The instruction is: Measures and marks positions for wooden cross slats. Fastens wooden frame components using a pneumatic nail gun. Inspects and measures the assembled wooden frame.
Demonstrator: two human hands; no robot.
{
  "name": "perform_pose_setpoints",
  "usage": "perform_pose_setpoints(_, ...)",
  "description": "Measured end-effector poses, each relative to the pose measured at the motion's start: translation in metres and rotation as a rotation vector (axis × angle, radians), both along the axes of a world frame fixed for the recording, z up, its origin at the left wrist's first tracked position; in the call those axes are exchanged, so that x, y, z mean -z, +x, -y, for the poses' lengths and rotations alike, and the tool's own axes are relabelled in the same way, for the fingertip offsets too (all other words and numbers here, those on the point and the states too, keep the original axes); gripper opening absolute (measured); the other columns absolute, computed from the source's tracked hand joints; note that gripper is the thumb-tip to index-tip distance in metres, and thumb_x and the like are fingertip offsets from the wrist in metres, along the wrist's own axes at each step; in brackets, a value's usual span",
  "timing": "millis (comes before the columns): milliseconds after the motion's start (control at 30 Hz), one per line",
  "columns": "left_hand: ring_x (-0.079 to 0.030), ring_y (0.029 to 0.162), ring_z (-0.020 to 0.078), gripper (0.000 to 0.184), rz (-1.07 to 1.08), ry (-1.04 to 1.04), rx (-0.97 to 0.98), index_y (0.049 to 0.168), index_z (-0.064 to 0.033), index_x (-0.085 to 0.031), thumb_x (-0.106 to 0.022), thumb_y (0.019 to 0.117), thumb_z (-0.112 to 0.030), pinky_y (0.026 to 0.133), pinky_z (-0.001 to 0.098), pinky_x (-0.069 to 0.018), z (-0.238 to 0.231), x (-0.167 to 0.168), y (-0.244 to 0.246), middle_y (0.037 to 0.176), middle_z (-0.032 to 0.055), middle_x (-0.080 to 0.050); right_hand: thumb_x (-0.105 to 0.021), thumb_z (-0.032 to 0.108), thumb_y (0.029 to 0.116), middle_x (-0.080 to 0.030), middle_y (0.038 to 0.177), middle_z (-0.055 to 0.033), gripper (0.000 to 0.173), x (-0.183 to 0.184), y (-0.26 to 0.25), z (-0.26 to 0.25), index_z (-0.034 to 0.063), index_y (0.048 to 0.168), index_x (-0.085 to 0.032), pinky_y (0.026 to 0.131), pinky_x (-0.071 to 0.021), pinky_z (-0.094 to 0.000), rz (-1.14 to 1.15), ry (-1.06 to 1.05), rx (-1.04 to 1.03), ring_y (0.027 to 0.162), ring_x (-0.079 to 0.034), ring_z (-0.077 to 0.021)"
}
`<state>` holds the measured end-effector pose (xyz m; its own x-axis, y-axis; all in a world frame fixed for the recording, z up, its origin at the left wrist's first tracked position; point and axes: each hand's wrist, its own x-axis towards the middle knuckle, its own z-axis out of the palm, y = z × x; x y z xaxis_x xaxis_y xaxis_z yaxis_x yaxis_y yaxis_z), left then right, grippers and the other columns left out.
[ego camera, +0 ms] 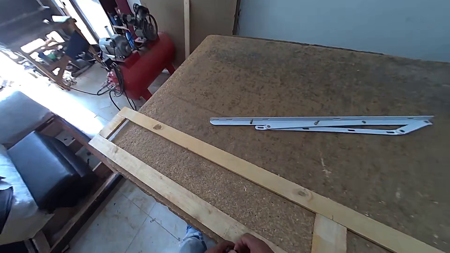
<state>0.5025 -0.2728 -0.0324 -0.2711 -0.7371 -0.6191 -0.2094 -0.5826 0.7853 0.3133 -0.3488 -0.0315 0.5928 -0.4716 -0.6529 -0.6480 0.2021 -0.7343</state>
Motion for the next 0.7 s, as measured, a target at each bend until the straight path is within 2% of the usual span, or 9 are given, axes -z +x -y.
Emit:
perform_pose_setpoints(67,-0.068,0.102,0.0284,0.059,0.024,0.021,-0.050,0.139,0.0025,-0.053,-0.037,0.1079,-0.044,0.097,0.0510,-0.0534,0.004,0.007,0.040,0.114,0.0197,-0.069,-0.079,0.031,0.0891,-0.070,0.096,-0.0148,0.039,0.000,0.041,0.022,-0.0009,0.109,-0.070,0.086,-0.0550,-0.0458,-0.007,0.015,0.008,0.090,-0.068,-0.0255)
perform_pose_setpoints(100,-0.069,0.100,0.0288,0.057,0.059,0.065,-0.086,0.138,0.0005,-0.055,-0.040,0.1076,-0.045,0.095,0.0517,-0.0538,0.002,0.015,0.063,0.111,0.0187,-0.070,-0.076,0.028,0.0915,-0.070,0.096,-0.0136,0.034,-0.002,0.065,0.039,0.0003,0.111,-0.069,0.085,-0.0558,-0.0457,-0.010,-0.012,0.025,0.089,-0.068,-0.0247)
perform_pose_setpoints(200,-0.070,0.100,0.0297,0.050,0.186,0.247,-0.148,0.135,-0.0052,-0.061,-0.047,0.1064,-0.043,0.095,0.0526,-0.0542,-0.002,0.042,0.141,0.108,0.0167,-0.072,-0.060,0.024,0.1016,-0.070,0.107,-0.0150,0.032,-0.005,0.137,0.122,-0.0006,0.121,-0.066,0.091,-0.0553,-0.0443,-0.043,-0.190,0.123,0.098,-0.068,-0.0243)
perform_pose_setpoints(233,-0.069,0.099,0.0287,0.046,0.192,0.304,-0.152,0.133,-0.0053,-0.061,-0.048,0.1068,-0.040,0.093,0.0513,-0.0544,-0.003,0.047,0.168,0.107,0.0162,-0.071,-0.058,0.026,0.1042,-0.070,0.108,-0.0156,0.033,0.003,0.155,0.149,0.0002,0.121,-0.068,0.092,-0.0546,-0.0457,-0.082,-0.257,0.171,0.099,-0.068,-0.0255)
perform_pose_setpoints(300,-0.068,0.090,0.0240,0.036,0.147,0.378,-0.157,0.131,-0.0066,-0.061,-0.051,0.1045,-0.028,0.085,0.0454,-0.0557,-0.009,0.056,0.214,0.103,0.0134,-0.071,-0.056,0.032,0.1059,-0.070,0.100,-0.0144,0.032,0.031,0.181,0.195,0.0044,0.116,-0.070,0.085,-0.0558,-0.0517,-0.134,-0.434,0.256,0.092,-0.068,-0.0280)
perform_pose_setpoints(367,-0.067,0.082,0.0197,0.033,0.107,0.403,-0.147,0.131,-0.0096,-0.062,-0.052,0.1007,-0.018,0.077,0.0405,-0.0558,-0.010,0.060,0.245,0.098,0.0100,-0.071,-0.056,0.032,0.1054,-0.069,0.095,-0.0161,0.032,0.059,0.207,0.234,0.0031,0.110,-0.071,0.083,-0.0548,-0.0560,-0.155,-0.571,0.310,0.090,-0.067,-0.0315)
perform_pose_setpoints(433,-0.068,0.082,0.0184,0.029,0.099,0.411,-0.187,0.124,-0.0092,-0.066,-0.052,0.1004,-0.019,0.077,0.0394,-0.0566,-0.005,0.060,0.260,0.098,0.0083,-0.071,-0.056,0.031,0.1050,-0.069,0.092,-0.0163,0.032,0.083,0.230,0.255,0.0033,0.106,-0.072,0.081,-0.0540,-0.0579,-0.191,-0.646,0.310,0.089,-0.067,-0.0328)
perform_pose_setpoints(567,-0.070,0.091,0.0206,0.034,0.117,0.467,-0.209,0.118,-0.0067,-0.069,-0.050,0.1056,-0.032,0.085,0.0442,-0.0576,0.010,0.060,0.268,0.106,0.0096,-0.072,-0.054,0.036,0.1051,-0.071,0.110,-0.0150,0.035,0.117,0.253,0.250,0.0091,0.113,-0.075,0.095,-0.0521,-0.0587,-0.271,-0.834,0.220,0.108,-0.067,-0.0331)
perform_pose_setpoints(700,-0.069,0.090,0.0165,0.036,0.055,0.504,-0.204,0.117,-0.0077,-0.069,-0.046,0.1087,-0.033,0.086,0.0395,-0.0567,0.012,0.069,0.266,0.105,0.0073,-0.072,-0.056,0.040,0.1030,-0.071,0.108,-0.0107,0.033,0.123,0.247,0.255,0.0162,0.113,-0.077,0.095,-0.0521,-0.0543,-0.258,-0.918,0.199,0.108,-0.066,-0.0300)
